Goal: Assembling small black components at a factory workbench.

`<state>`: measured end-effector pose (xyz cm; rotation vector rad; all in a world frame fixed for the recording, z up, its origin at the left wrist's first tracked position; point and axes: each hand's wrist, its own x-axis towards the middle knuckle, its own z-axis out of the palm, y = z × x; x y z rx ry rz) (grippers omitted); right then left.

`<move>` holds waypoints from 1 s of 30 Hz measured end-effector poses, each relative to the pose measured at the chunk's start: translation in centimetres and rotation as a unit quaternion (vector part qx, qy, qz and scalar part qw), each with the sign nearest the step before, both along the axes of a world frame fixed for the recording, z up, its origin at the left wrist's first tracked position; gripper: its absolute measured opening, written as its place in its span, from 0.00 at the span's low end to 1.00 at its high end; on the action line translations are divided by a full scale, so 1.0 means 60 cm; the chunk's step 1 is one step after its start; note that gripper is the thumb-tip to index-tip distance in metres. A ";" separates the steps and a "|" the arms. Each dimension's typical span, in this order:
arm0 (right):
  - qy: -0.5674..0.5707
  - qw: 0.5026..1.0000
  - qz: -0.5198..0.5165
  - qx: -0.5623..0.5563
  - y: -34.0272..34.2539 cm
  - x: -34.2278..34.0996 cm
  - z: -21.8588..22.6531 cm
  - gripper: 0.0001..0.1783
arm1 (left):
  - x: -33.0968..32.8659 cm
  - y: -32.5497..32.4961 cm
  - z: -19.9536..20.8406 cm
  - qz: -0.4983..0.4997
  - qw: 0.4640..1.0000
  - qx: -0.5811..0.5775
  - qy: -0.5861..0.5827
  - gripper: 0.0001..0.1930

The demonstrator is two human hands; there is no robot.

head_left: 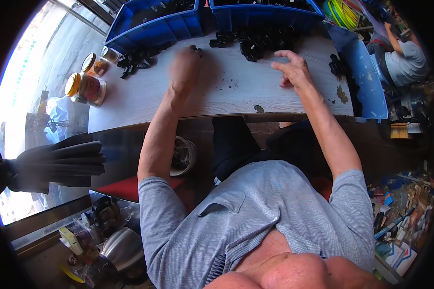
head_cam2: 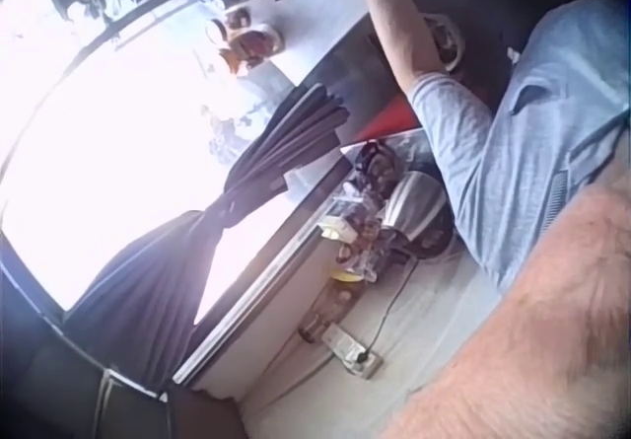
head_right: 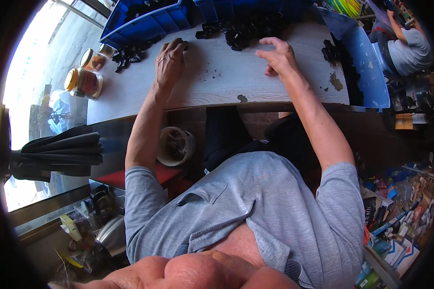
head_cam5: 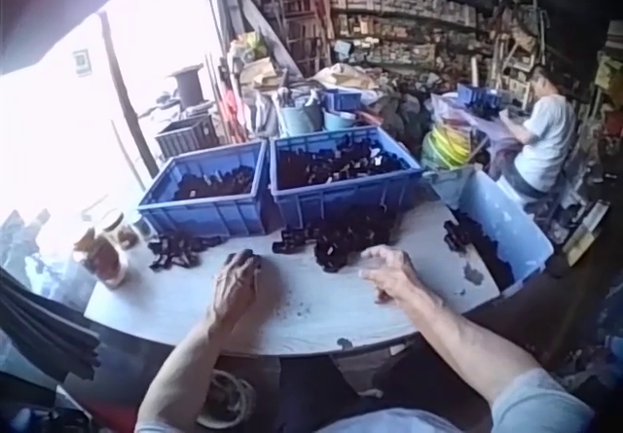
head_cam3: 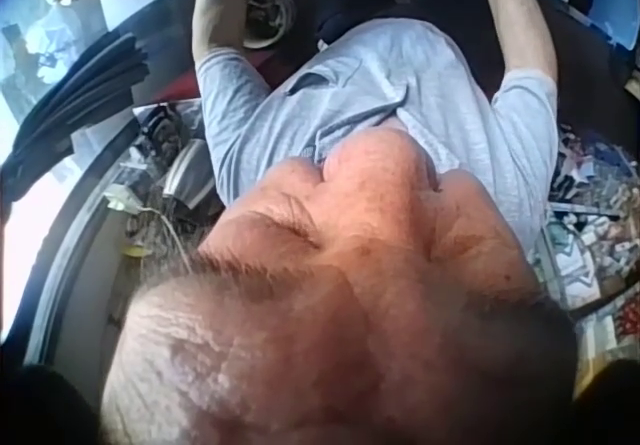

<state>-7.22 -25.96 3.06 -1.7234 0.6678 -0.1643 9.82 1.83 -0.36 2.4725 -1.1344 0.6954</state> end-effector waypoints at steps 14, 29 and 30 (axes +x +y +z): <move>0.046 0.984 0.040 -0.168 0.041 0.054 0.006 0.26 | 0.025 0.007 -0.001 -0.003 0.999 -0.049 0.023 0.14; -0.001 0.982 0.081 -0.169 0.057 0.052 -0.001 0.25 | -0.045 -0.036 -0.008 -0.026 0.989 -0.114 0.089 0.14; -0.003 0.982 0.082 -0.168 0.063 0.052 0.000 0.24 | -0.053 -0.044 -0.010 -0.025 0.989 -0.115 0.089 0.14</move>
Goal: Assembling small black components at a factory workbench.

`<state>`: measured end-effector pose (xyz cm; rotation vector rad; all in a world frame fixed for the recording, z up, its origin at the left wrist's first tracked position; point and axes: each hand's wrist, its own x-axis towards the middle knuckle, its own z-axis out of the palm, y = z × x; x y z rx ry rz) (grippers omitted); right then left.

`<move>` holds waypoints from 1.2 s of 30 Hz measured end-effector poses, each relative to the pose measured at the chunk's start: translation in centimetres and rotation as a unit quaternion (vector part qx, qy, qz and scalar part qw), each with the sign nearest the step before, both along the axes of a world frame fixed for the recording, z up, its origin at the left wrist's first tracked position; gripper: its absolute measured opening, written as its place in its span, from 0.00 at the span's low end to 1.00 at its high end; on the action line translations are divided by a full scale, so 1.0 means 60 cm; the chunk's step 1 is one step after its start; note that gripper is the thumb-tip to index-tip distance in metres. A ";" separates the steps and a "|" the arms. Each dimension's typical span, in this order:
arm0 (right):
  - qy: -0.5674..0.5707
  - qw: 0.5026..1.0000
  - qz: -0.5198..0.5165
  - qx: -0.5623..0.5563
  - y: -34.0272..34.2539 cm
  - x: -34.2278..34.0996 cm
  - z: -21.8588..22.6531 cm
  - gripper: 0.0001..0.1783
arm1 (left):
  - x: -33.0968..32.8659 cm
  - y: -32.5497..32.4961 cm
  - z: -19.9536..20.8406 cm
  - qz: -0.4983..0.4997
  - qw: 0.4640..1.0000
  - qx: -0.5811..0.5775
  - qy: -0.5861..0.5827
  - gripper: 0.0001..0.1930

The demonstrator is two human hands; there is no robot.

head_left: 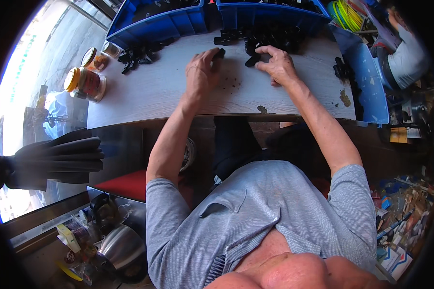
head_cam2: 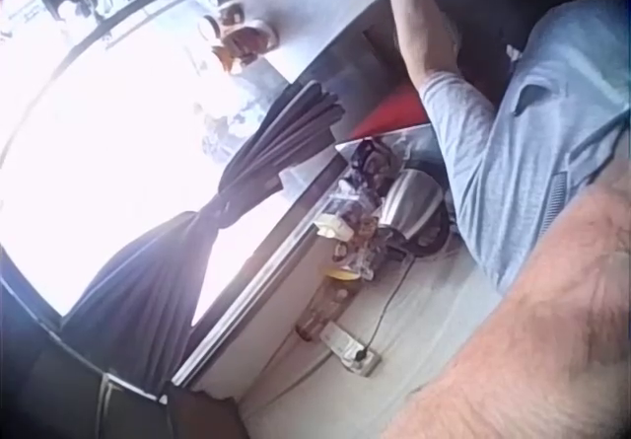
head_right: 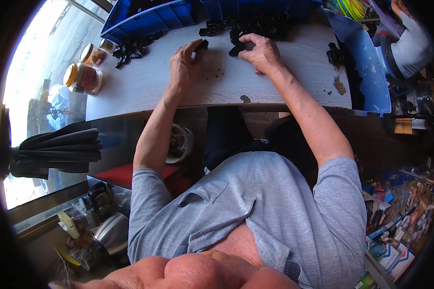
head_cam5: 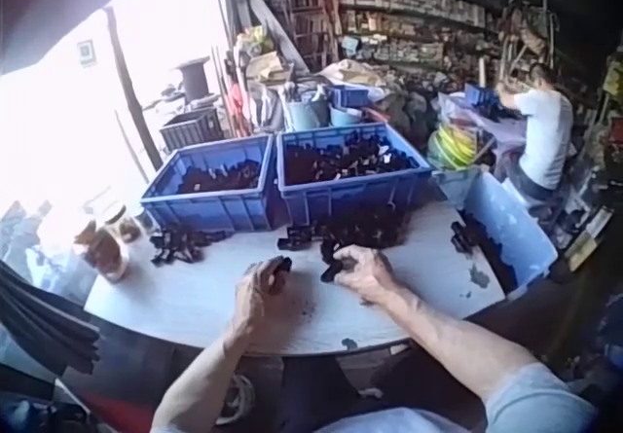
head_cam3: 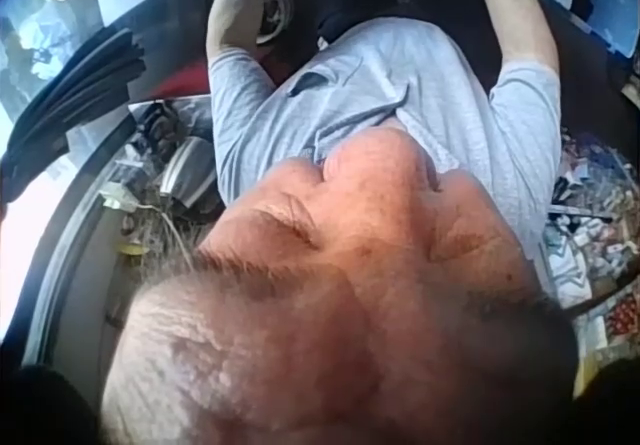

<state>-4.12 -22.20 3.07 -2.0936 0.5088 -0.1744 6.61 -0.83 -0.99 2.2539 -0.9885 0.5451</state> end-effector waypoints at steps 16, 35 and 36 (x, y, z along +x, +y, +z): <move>0.069 0.996 -0.062 -0.002 0.004 0.003 -0.001 0.16 | -0.064 -0.108 -0.024 -0.083 0.902 -0.288 0.312 0.15; 0.062 0.997 0.016 0.038 0.009 -0.013 0.001 0.13 | -0.105 -0.106 0.002 -0.129 0.746 -0.415 0.505 0.16; 0.067 0.997 -0.002 0.037 0.013 -0.015 0.003 0.13 | -0.113 -0.109 -0.001 -0.139 0.712 -0.458 0.514 0.16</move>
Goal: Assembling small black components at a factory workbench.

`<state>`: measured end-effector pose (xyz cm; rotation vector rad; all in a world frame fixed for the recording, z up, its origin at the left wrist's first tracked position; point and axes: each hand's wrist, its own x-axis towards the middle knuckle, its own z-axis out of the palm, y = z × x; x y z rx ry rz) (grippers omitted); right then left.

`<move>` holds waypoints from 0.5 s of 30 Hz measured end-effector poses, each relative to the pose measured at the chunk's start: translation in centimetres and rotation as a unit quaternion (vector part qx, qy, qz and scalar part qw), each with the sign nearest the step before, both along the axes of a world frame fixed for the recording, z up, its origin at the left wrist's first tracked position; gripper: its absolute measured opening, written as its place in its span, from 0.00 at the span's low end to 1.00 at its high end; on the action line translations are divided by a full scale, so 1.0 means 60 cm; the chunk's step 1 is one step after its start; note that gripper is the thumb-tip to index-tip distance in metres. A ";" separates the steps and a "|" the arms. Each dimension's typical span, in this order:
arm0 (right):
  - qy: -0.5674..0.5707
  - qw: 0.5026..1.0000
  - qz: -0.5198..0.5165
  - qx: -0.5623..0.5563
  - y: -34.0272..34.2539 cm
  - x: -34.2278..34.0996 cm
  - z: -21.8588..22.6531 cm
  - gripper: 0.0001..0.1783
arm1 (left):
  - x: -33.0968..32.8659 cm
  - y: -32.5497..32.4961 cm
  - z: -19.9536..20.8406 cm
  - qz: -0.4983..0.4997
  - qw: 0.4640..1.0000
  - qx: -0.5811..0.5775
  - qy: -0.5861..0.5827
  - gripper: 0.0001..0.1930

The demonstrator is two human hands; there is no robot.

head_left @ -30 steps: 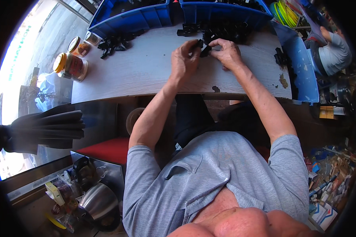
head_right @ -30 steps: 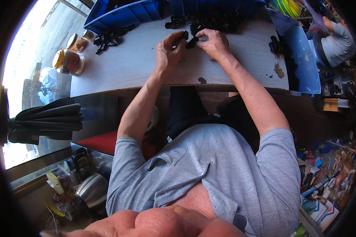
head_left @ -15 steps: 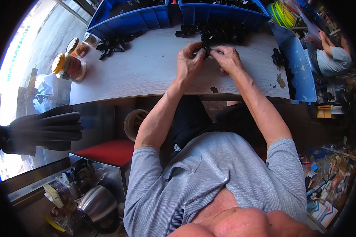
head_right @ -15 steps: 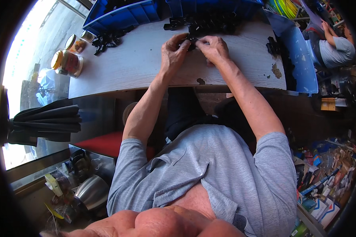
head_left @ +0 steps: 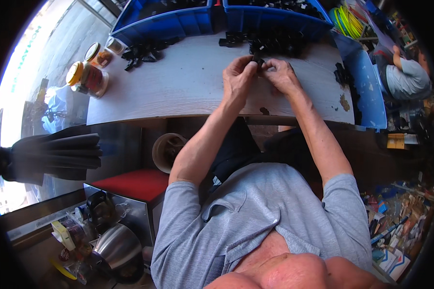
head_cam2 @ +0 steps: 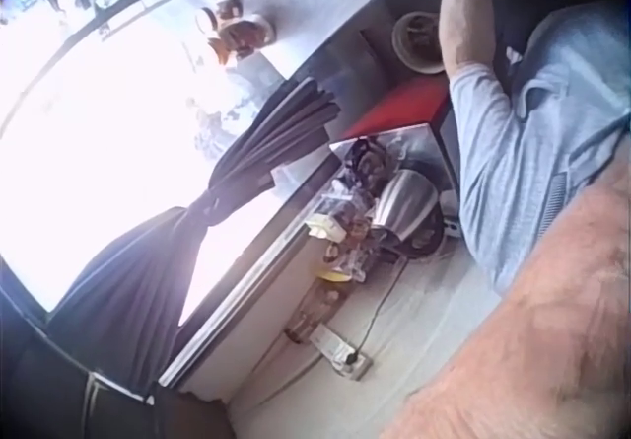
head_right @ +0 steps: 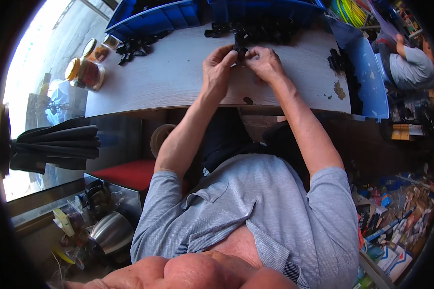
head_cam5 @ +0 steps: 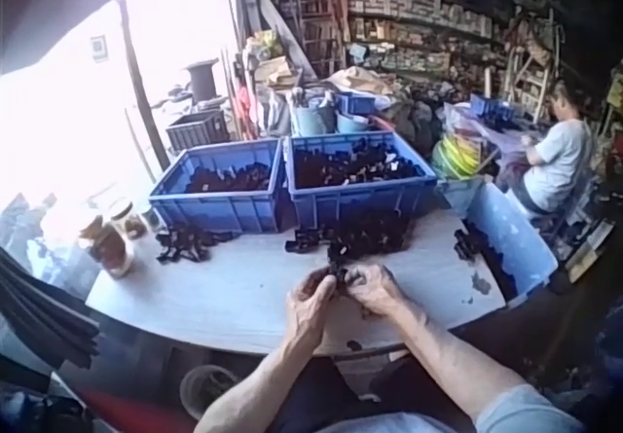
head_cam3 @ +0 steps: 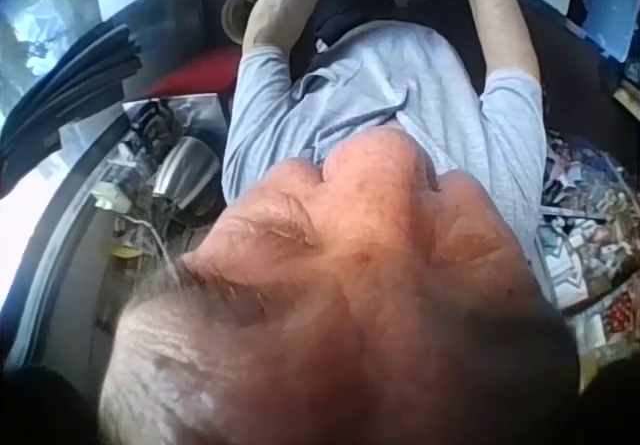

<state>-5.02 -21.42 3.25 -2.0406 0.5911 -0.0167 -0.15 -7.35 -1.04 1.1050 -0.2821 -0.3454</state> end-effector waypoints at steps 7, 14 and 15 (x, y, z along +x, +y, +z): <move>0.029 0.999 -0.011 -0.035 -0.011 -0.002 -0.003 0.15 | -0.038 -0.025 0.009 0.038 0.996 -0.078 0.035 0.15; 0.006 1.000 -0.007 -0.018 0.000 0.003 -0.003 0.17 | -0.039 -0.017 0.002 0.083 0.994 -0.055 -0.054 0.14; 0.007 1.000 0.011 -0.027 0.000 0.004 -0.001 0.18 | -0.038 -0.012 0.000 0.076 0.995 -0.039 -0.054 0.14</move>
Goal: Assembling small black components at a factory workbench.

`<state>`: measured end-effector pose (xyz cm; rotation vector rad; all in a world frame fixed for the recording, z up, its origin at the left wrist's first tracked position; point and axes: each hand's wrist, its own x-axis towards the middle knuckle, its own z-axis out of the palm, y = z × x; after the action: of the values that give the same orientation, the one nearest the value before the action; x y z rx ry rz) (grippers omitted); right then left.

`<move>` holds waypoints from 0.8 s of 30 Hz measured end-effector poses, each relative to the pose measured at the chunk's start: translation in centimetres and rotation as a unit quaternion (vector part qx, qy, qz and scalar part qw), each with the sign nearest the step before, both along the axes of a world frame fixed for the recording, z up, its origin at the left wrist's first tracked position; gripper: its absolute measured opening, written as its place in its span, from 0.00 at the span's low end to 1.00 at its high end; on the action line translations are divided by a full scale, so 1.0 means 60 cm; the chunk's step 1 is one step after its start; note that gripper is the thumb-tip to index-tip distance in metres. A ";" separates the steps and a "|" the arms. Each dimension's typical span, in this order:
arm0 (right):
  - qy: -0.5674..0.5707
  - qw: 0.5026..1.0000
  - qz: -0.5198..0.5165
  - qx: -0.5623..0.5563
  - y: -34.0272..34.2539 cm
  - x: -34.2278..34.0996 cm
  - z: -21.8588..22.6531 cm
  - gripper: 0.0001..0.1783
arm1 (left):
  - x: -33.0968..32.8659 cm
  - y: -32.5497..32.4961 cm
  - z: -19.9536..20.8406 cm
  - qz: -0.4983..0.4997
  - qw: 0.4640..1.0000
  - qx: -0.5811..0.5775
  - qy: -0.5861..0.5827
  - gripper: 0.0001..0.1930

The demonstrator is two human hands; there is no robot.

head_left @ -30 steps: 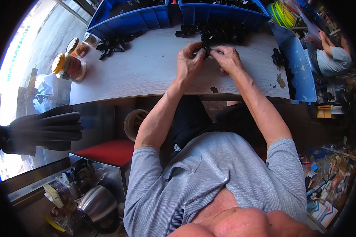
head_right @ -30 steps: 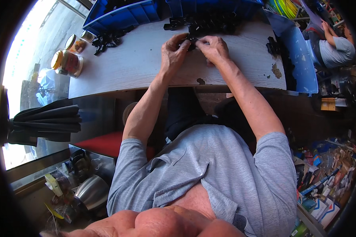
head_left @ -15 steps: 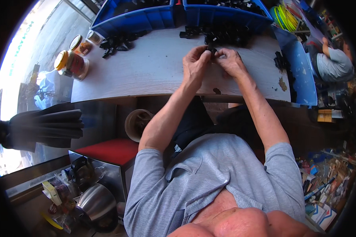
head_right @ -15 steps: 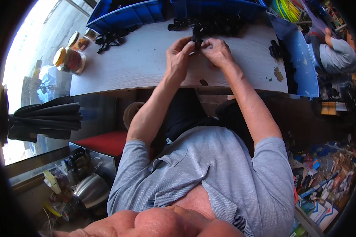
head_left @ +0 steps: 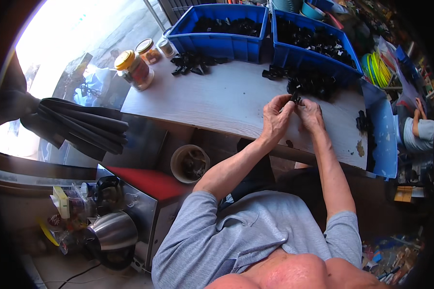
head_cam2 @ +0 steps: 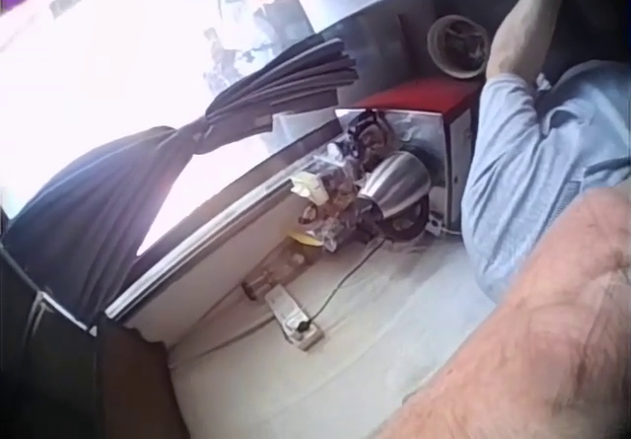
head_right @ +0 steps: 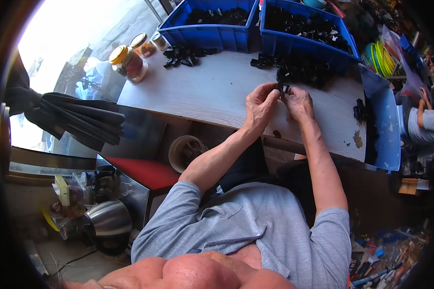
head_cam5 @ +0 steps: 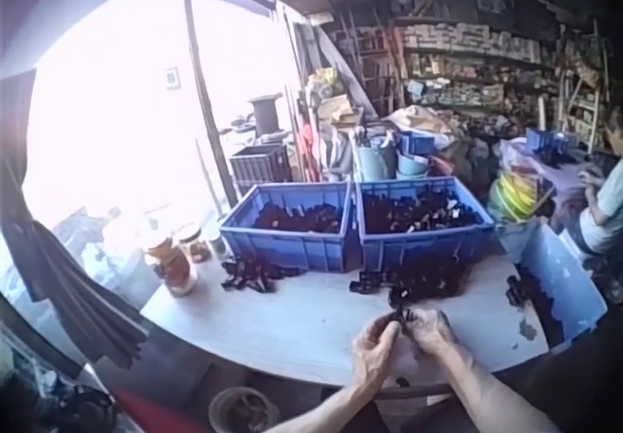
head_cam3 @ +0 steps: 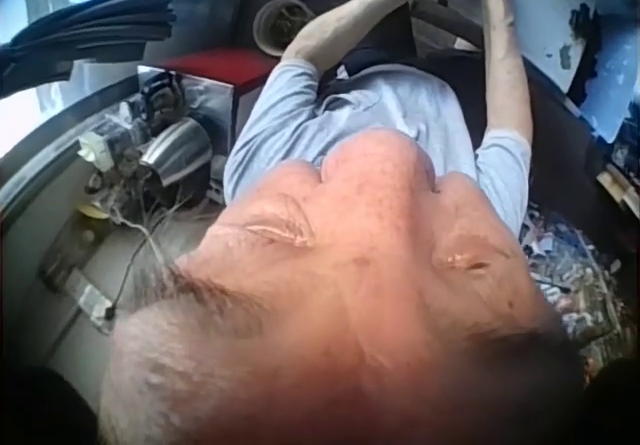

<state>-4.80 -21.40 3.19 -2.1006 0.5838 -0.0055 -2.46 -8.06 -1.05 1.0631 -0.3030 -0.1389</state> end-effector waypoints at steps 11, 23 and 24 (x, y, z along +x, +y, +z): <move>-0.012 0.998 0.010 0.064 -0.001 -0.011 0.015 0.12 | 0.026 0.070 -0.012 0.018 0.982 0.170 -0.087 0.13; -0.038 0.997 -0.014 0.068 0.001 -0.013 0.004 0.23 | 0.052 0.110 0.011 0.055 0.931 0.295 -0.207 0.14; -0.021 0.998 0.008 0.053 0.001 -0.011 0.008 0.21 | 0.058 0.101 0.011 0.064 0.909 0.323 -0.256 0.15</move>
<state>-5.43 -21.34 3.67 -1.9976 0.5305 -0.0091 1.05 -2.00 -0.38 1.7767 -0.6886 0.1811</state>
